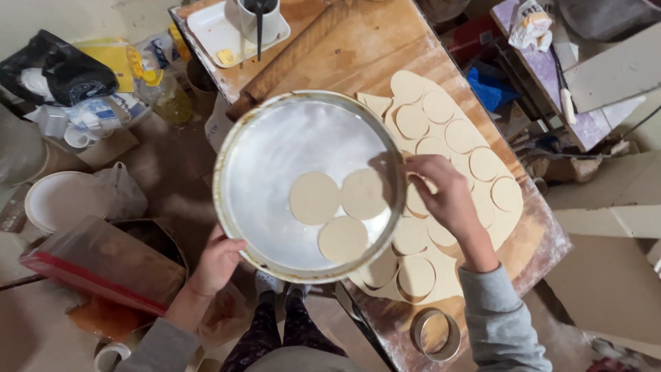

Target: Oiling a pan and placing circles of dough onto it to prepare for baking or cooking.

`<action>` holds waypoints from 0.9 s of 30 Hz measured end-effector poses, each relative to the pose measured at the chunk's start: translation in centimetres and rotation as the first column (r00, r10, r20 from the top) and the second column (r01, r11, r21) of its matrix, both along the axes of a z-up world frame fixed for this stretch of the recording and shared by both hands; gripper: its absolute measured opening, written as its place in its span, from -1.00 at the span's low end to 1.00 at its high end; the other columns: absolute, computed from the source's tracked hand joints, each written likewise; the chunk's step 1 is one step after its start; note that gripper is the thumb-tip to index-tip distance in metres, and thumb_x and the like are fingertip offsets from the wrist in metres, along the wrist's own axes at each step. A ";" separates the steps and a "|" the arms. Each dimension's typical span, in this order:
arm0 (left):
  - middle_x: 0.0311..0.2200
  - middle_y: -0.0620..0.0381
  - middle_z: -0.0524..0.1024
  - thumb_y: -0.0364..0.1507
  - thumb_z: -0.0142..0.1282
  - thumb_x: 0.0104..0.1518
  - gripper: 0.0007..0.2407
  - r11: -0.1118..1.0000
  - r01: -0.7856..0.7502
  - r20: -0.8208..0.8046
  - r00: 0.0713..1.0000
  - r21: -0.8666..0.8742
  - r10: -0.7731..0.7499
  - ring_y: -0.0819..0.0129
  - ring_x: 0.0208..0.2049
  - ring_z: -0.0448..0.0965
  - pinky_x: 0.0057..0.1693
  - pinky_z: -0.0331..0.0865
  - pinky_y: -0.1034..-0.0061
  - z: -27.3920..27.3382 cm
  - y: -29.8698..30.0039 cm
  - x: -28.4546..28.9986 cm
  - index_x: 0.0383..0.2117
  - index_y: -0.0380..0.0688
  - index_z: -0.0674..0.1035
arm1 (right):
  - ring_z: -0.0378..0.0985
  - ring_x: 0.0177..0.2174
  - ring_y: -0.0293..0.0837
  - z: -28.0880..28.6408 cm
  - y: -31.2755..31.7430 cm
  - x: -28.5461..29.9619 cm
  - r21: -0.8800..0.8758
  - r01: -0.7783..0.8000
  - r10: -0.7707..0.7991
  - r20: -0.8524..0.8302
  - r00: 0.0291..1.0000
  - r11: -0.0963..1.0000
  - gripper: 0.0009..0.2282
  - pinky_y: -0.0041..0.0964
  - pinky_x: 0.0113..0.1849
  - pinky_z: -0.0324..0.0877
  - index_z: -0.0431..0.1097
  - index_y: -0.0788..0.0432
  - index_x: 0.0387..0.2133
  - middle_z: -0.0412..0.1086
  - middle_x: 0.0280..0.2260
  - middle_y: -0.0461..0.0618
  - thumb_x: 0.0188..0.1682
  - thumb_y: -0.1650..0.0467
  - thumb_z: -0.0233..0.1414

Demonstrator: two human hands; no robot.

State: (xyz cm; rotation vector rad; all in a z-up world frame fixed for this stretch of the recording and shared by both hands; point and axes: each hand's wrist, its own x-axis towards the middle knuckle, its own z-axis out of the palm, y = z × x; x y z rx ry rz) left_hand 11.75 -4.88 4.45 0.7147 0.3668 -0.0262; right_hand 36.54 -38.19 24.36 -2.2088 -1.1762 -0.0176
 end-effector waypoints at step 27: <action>0.08 -0.03 0.50 -0.57 -0.08 0.18 -0.54 0.920 -0.388 -0.067 0.920 -0.045 0.385 0.06 0.06 0.55 0.13 0.45 0.11 -4.0 9.2 -11.1 0.29 -0.22 0.39 | 0.65 -0.37 0.09 -20.0 6.3 -0.3 -0.102 0.344 -0.359 -0.250 0.899 0.933 -0.84 -0.13 -0.30 0.50 0.58 0.18 -0.28 0.56 -0.38 0.14 -0.10 0.41 0.18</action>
